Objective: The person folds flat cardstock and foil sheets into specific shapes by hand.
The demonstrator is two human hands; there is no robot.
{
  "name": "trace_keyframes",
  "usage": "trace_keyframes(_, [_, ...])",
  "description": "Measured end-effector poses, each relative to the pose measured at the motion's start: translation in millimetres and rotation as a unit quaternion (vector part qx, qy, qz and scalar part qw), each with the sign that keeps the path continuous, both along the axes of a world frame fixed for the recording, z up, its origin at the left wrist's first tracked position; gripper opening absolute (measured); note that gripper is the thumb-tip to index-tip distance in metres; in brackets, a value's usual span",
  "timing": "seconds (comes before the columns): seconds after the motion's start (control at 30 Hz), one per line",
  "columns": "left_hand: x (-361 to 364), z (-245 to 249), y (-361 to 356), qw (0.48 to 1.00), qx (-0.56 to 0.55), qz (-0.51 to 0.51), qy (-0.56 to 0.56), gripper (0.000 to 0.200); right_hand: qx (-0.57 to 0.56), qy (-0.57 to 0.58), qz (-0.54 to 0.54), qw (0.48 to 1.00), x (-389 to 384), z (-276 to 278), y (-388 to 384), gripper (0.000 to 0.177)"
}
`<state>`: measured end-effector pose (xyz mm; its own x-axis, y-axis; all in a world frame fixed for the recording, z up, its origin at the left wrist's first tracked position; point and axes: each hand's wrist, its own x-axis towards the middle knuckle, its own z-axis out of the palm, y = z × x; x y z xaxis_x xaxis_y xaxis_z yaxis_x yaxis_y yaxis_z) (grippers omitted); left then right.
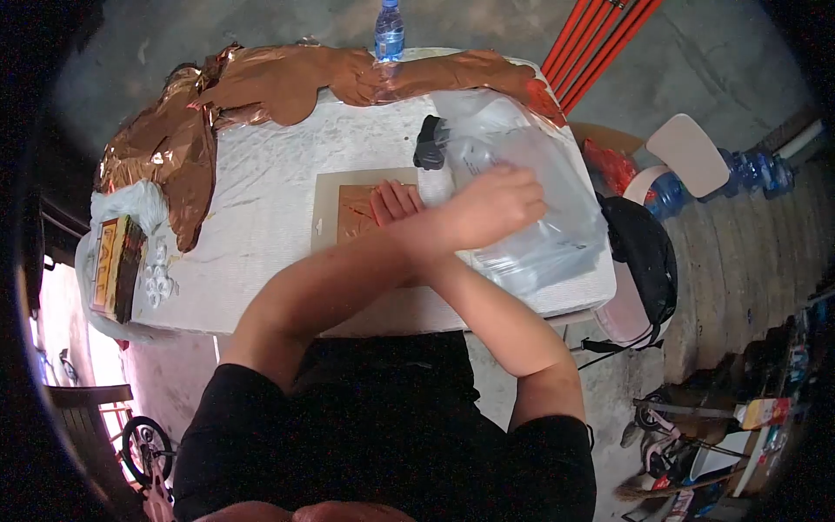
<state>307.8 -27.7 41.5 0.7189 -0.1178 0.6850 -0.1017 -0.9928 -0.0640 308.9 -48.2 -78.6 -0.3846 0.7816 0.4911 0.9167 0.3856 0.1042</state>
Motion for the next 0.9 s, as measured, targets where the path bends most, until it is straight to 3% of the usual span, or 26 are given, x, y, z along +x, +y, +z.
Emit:
trace_keyframes(0.03, [-9, 7, 7, 0.996, -0.012, -0.038, -0.081, 0.008, 0.001, 0.002, -0.004, 1.000, -3, 4, -2, 0.072])
trace_keyframes(0.13, [-60, 37, 29, 0.988, -0.035, -0.008, -0.151, 0.009, -0.037, 0.107, 0.026, 0.993, -15, 44, -13, 0.066])
trace_keyframes(0.2, [-111, 63, 42, 0.988, -0.043, 0.071, -0.128, 0.013, -0.294, 0.141, -0.024, 0.945, -18, 71, -14, 0.064])
trace_keyframes(0.23, [-139, 71, 49, 0.987, -0.042, 0.120, -0.103, 0.017, -0.164, 0.116, -0.013, 0.979, -17, 56, -15, 0.065])
trace_keyframes(0.27, [-162, 64, 65, 0.979, -0.030, 0.106, -0.170, 0.025, -0.164, 0.120, -0.006, 0.979, -18, 55, -16, 0.065])
trace_keyframes(0.3, [-190, 73, 66, 0.969, 0.041, 0.174, -0.171, 0.033, -0.162, 0.137, -0.001, 0.977, -17, 55, -16, 0.066])
trace_keyframes(0.4, [-260, 81, 62, 0.952, 0.135, 0.225, -0.156, 0.029, -0.157, 0.140, -0.003, 0.978, -18, 56, -14, 0.069])
trace_keyframes(0.47, [-303, 55, 56, 0.967, 0.060, 0.246, -0.026, 0.025, -0.162, 0.131, -0.006, 0.978, -16, 55, -14, 0.071])
trace_keyframes(0.5, [-316, 45, 48, 0.965, 0.063, 0.253, -0.021, 0.025, -0.180, 0.119, -0.023, 0.976, -17, 57, -15, 0.072])
trace_keyframes(0.57, [-339, 26, 35, 0.960, -0.092, 0.247, 0.096, 0.017, -0.171, 0.116, -0.018, 0.978, -17, 55, -14, 0.073])
trace_keyframes(0.6, [-353, 13, 33, 0.957, -0.092, 0.255, 0.099, 0.017, -0.163, 0.111, -0.021, 0.980, -17, 54, -14, 0.073])
trace_keyframes(0.7, [-391, -8, 28, 0.872, -0.361, 0.263, 0.200, 0.014, -0.188, 0.119, -0.025, 0.975, -16, 59, -15, 0.074])
trace_keyframes(0.73, [-401, -7, 27, 0.868, -0.363, 0.274, 0.197, 0.014, -0.196, 0.122, -0.032, 0.973, -16, 60, -16, 0.075])
trace_keyframes(0.8, [-417, -1, 29, 0.818, -0.506, 0.243, 0.126, 0.011, -0.205, 0.113, -0.025, 0.972, -17, 62, -16, 0.075])
trace_keyframes(0.87, [-420, 0, 26, 0.811, -0.512, 0.276, 0.065, 0.004, -0.216, 0.093, -0.048, 0.971, -18, 63, -15, 0.075])
trace_keyframes(0.9, [-411, -3, 23, 0.793, -0.497, 0.351, 0.023, 0.008, -0.220, 0.095, -0.049, 0.970, -19, 65, -16, 0.074])
